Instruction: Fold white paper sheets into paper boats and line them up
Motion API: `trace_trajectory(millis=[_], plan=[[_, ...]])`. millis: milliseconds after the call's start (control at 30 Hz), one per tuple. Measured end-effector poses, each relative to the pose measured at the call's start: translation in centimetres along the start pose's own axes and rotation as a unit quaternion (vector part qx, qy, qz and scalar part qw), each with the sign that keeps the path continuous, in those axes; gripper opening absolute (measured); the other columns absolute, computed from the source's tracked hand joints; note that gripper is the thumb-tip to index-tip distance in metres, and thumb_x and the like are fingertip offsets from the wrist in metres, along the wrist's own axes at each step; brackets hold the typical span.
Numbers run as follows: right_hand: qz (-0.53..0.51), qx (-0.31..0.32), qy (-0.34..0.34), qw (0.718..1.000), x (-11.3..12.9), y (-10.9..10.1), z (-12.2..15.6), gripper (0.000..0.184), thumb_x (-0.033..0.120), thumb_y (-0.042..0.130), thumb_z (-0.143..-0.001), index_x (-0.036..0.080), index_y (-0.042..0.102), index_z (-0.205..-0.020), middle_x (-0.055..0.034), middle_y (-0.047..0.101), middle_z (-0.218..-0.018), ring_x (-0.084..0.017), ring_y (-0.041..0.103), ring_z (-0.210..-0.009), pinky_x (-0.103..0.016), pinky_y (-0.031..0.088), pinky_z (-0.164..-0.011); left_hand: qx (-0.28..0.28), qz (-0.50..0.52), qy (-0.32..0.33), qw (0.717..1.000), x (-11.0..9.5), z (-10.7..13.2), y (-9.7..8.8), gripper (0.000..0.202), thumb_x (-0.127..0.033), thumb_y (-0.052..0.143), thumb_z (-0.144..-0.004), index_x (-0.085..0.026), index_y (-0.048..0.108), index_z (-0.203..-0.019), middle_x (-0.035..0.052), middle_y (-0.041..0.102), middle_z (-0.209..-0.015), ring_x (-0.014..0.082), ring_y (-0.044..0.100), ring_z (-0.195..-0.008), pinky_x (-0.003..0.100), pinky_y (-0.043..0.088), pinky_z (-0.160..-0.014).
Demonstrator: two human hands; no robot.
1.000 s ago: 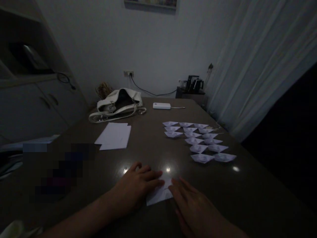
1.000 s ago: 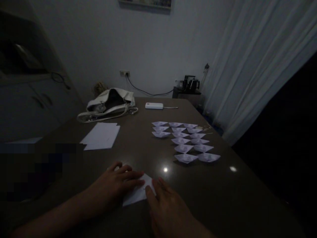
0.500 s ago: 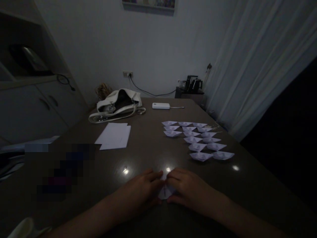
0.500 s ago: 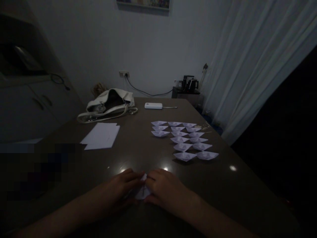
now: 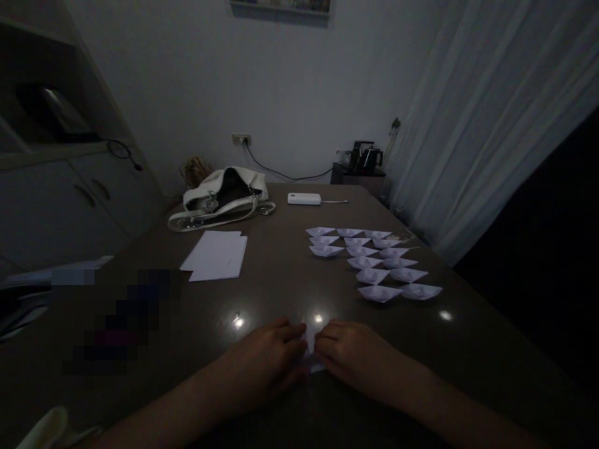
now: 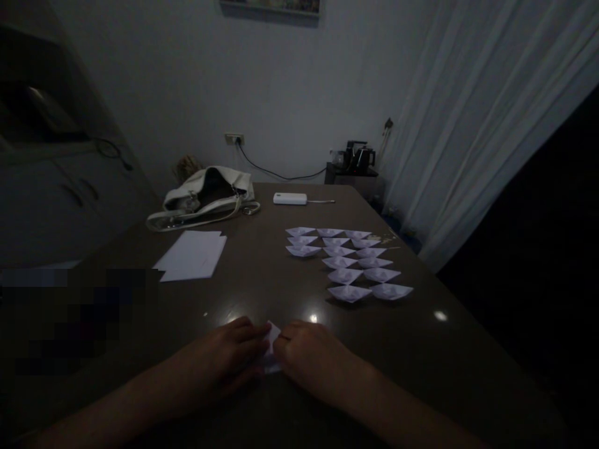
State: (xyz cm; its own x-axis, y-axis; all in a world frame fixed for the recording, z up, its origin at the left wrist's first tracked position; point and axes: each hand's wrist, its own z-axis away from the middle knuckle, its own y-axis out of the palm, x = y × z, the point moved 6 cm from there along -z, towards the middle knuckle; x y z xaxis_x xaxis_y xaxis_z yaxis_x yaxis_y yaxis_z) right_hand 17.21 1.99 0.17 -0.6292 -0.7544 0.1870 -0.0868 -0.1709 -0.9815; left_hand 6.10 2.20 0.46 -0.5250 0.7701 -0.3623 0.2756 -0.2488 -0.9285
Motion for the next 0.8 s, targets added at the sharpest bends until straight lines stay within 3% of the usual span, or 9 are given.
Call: trace_trajectory(millis=[133,300,400,533,600,700,800], plan=[[-0.018,-0.015,0.039,0.999,-0.4,-0.2,0.0,0.011,0.009,0.054,-0.088,0.012,0.065,-0.088,-0.0073,0.069,-0.087,-0.018,0.063,-0.080,-0.025,0.046,-0.069,0.028,-0.009,-0.014,0.999,0.2,-0.2,0.3,0.016,-0.011,0.051,-0.087,-0.016,0.063,-0.096,0.0090,0.063,-0.115,0.0226,0.058,-0.095,0.034,0.051,-0.080],[-0.010,-0.059,0.041,0.997,-0.5,0.4,0.0,0.008,0.020,0.059,-0.088,0.014,0.064,-0.088,-0.0061,0.068,-0.085,-0.018,0.063,-0.077,-0.026,0.044,-0.064,0.002,0.022,-0.025,0.999,0.7,-0.3,0.5,0.022,-0.008,0.048,-0.088,-0.015,0.065,-0.100,0.0113,0.062,-0.119,0.0230,0.057,-0.102,0.035,0.049,-0.085],[-0.020,-0.076,0.050,0.996,-0.8,0.7,-0.2,0.009,0.020,0.059,-0.089,0.014,0.064,-0.084,-0.0059,0.068,-0.082,-0.019,0.063,-0.078,-0.026,0.044,-0.065,-0.009,0.053,-0.028,0.998,1.2,-0.1,0.5,0.027,-0.007,0.043,-0.091,-0.016,0.065,-0.103,0.0109,0.063,-0.119,0.0214,0.058,-0.104,0.035,0.048,-0.088],[-0.045,-0.096,0.080,0.991,-1.1,0.6,-0.3,0.012,0.017,0.058,-0.089,0.014,0.065,-0.080,-0.0059,0.067,-0.084,-0.017,0.062,-0.078,-0.026,0.045,-0.067,0.018,0.057,-0.053,0.997,1.9,0.0,0.5,0.029,-0.020,0.061,-0.085,-0.016,0.059,-0.114,0.0109,0.064,-0.111,0.0230,0.060,-0.098,0.034,0.050,-0.084],[-0.018,-0.094,0.066,0.993,-0.8,0.7,-0.3,0.010,0.019,0.060,-0.088,0.013,0.065,-0.081,-0.0063,0.067,-0.083,-0.018,0.062,-0.076,-0.026,0.045,-0.064,0.022,0.049,-0.047,0.997,1.8,-0.1,0.4,0.032,-0.019,0.063,-0.083,-0.017,0.058,-0.115,0.0101,0.065,-0.110,0.0229,0.060,-0.096,0.033,0.050,-0.083],[0.037,-0.088,0.020,0.995,-0.3,1.2,-0.1,0.011,0.023,0.065,-0.085,0.012,0.064,-0.085,-0.0071,0.068,-0.081,-0.020,0.062,-0.073,-0.027,0.044,-0.061,0.026,0.008,-0.018,0.999,1.1,-0.2,0.4,0.022,-0.008,0.049,-0.090,-0.014,0.062,-0.107,0.0106,0.065,-0.112,0.0220,0.059,-0.098,0.032,0.050,-0.083],[0.085,-0.082,-0.027,0.993,0.1,1.7,0.2,0.006,0.014,0.058,-0.088,0.013,0.064,-0.086,-0.0077,0.069,-0.084,-0.018,0.062,-0.074,-0.027,0.044,-0.063,0.034,-0.046,-0.003,0.998,0.4,0.0,0.6,0.024,-0.003,0.046,-0.090,-0.011,0.063,-0.104,0.0141,0.064,-0.113,0.0244,0.058,-0.098,0.033,0.050,-0.082]])
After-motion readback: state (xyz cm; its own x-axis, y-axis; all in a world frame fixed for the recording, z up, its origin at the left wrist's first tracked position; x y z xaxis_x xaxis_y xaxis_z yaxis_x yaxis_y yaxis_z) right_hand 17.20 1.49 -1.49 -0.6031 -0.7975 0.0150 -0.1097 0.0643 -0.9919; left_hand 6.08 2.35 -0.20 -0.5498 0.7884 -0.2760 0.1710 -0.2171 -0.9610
